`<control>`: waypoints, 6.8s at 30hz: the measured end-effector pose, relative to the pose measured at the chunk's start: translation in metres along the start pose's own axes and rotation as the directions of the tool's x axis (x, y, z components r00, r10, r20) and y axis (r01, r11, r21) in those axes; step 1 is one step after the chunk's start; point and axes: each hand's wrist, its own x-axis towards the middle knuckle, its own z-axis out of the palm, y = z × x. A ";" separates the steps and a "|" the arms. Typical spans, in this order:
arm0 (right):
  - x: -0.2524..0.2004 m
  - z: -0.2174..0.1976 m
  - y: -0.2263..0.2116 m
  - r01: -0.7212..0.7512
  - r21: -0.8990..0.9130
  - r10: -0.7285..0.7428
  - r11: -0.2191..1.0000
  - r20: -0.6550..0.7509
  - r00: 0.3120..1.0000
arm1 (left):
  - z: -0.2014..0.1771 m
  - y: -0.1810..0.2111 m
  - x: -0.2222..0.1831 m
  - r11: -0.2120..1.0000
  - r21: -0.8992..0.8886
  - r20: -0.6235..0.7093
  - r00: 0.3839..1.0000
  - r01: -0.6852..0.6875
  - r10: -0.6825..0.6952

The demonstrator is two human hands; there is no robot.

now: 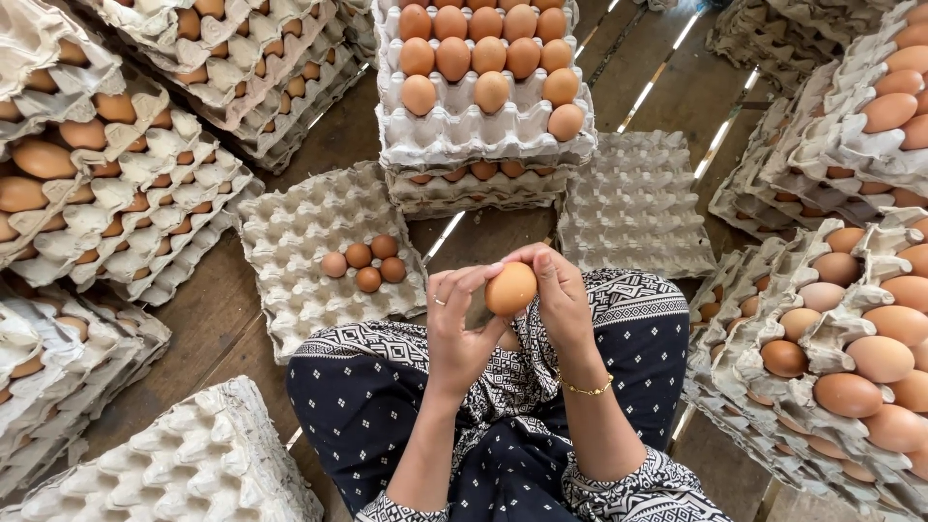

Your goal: The person is sitting on the floor, picking up eggs one by one from a full tray, inspecting them for quality, and placing them into a new tray.

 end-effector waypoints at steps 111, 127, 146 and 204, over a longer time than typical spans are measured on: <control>0.108 0.191 0.264 0.308 -0.471 -0.015 0.826 0.529 0.849 | -0.097 -0.182 0.010 0.488 -0.820 -0.479 0.108 0.299 -0.871; 0.074 0.083 0.214 -0.089 -0.371 0.134 0.924 0.096 0.986 | -0.100 -0.187 0.009 0.488 -0.827 -0.483 0.092 0.278 -0.871; 0.194 -0.057 0.024 0.253 -0.646 -0.409 0.720 -0.100 0.907 | -0.102 -0.193 0.009 0.532 -0.803 -0.514 0.140 0.268 -0.846; 0.002 0.015 -0.031 0.148 0.032 -0.145 0.988 -0.083 0.986 | 0.001 0.010 -0.005 0.992 0.074 -0.127 0.985 -0.106 0.114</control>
